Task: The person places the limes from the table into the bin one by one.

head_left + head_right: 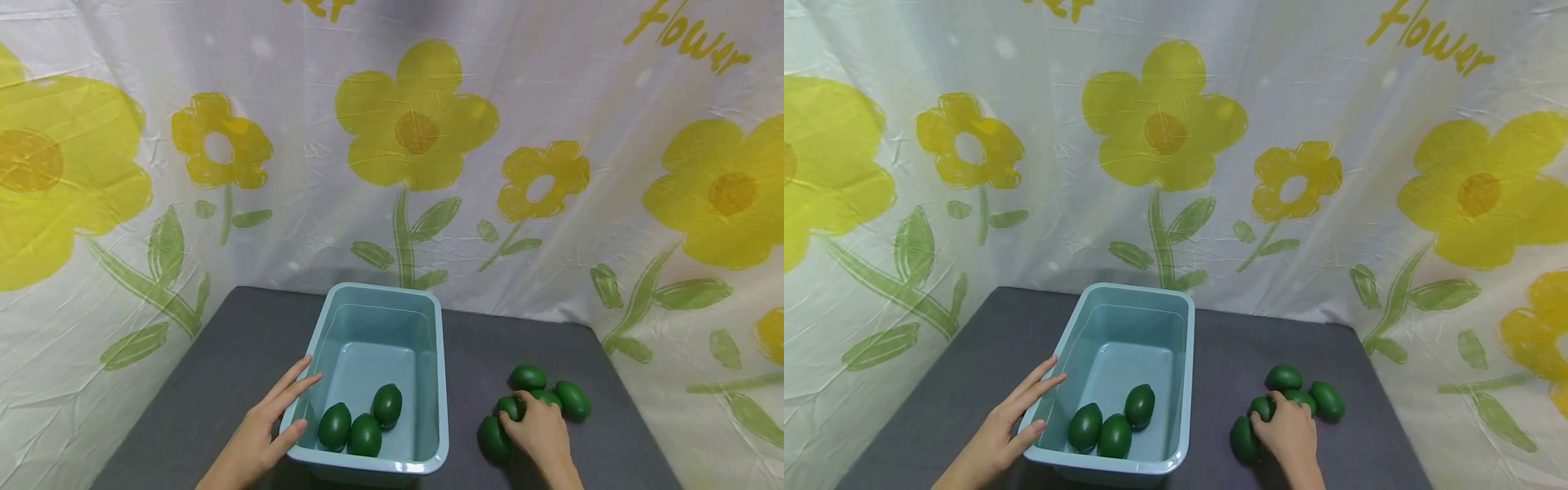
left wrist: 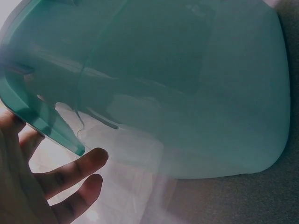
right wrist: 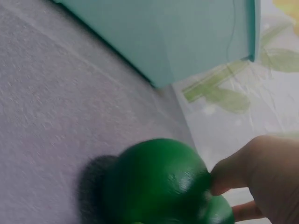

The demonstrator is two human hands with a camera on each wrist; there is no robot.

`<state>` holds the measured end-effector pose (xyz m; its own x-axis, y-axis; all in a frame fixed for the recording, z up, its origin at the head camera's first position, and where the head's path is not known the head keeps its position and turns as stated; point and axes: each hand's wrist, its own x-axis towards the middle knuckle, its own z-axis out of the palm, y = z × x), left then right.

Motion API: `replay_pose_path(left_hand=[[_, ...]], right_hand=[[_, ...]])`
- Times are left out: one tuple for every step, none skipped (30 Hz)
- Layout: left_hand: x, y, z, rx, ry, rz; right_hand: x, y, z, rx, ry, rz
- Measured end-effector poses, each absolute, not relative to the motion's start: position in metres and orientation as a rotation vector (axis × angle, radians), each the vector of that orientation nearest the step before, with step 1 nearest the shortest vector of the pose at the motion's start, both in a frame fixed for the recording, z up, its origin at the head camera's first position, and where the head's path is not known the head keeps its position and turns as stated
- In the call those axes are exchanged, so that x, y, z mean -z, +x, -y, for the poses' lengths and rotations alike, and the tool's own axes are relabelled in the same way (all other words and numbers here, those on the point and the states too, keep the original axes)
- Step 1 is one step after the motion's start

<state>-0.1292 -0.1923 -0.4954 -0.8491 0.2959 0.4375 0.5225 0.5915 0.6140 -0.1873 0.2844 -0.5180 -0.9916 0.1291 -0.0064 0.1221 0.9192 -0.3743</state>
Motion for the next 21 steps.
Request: replay_pose_path(left_hand=[[0.495, -0.129, 0.192, 1.115, -0.668, 2.536], [0.495, -0.129, 0.192, 1.115, -0.668, 2.539], [0.495, -0.129, 0.192, 1.114, -0.667, 2.540], [0.495, -0.129, 0.193, 1.113, -0.666, 2.541], [0.495, -0.128, 0.193, 1.115, -0.665, 2.540], [0.494, -0.128, 0.193, 1.117, -0.665, 2.539], [0.494, -0.128, 0.192, 1.117, -0.665, 2.539], [0.494, -0.128, 0.192, 1.118, -0.666, 2.538], [0.494, -0.128, 0.192, 1.119, -0.666, 2.537], [0.495, -0.128, 0.192, 1.120, -0.665, 2.536], [0.495, -0.128, 0.191, 1.121, -0.664, 2.534], [0.495, -0.128, 0.191, 1.121, -0.664, 2.534], [0.495, -0.128, 0.191, 1.118, -0.662, 2.534], [0.495, -0.128, 0.191, 1.118, -0.661, 2.532], [0.495, -0.128, 0.191, 1.116, -0.659, 2.531], [0.495, -0.128, 0.191, 1.114, -0.659, 2.531], [0.495, -0.128, 0.191, 1.113, -0.658, 2.531], [0.495, -0.128, 0.191, 1.113, -0.658, 2.532], [0.495, -0.128, 0.191, 1.113, -0.658, 2.533], [0.495, -0.128, 0.191, 1.114, -0.657, 2.534], [0.495, -0.128, 0.191, 1.115, -0.658, 2.535]], right_hand=[[0.517, -0.188, -0.286, -0.596, -0.196, 3.066], [0.517, -0.188, -0.287, -0.601, -0.189, 3.070], [0.516, -0.189, -0.289, -0.606, -0.182, 3.075], [0.515, -0.189, -0.290, -0.610, -0.171, 3.079], [0.515, -0.190, -0.291, -0.615, -0.162, 3.087], [0.514, -0.190, -0.292, -0.621, -0.147, 3.096], [0.513, -0.190, -0.294, -0.627, -0.134, 3.105], [0.512, -0.191, -0.295, -0.632, -0.122, 3.116], [0.511, -0.191, -0.297, -0.634, -0.116, 3.132], [0.510, -0.191, -0.298, -0.636, -0.110, 3.146], [0.509, -0.191, -0.299, -0.639, -0.106, 3.158], [0.509, -0.191, -0.300, -0.640, -0.104, 3.169], [0.509, -0.191, -0.301, -0.637, -0.101, 3.176], [0.508, -0.191, -0.302, -0.636, -0.099, 3.181], [0.508, -0.191, -0.302, -0.638, -0.102, 3.184], [0.508, -0.192, -0.303, -0.640, -0.100, 3.183], [0.509, -0.192, -0.302, -0.642, -0.102, 3.178], [0.509, -0.192, -0.303, -0.643, -0.103, 3.175], [0.510, -0.192, -0.303, -0.645, -0.104, 3.168], [0.511, -0.192, -0.302, -0.645, -0.106, 3.158], [0.511, -0.192, -0.302, -0.647, -0.107, 3.147]])
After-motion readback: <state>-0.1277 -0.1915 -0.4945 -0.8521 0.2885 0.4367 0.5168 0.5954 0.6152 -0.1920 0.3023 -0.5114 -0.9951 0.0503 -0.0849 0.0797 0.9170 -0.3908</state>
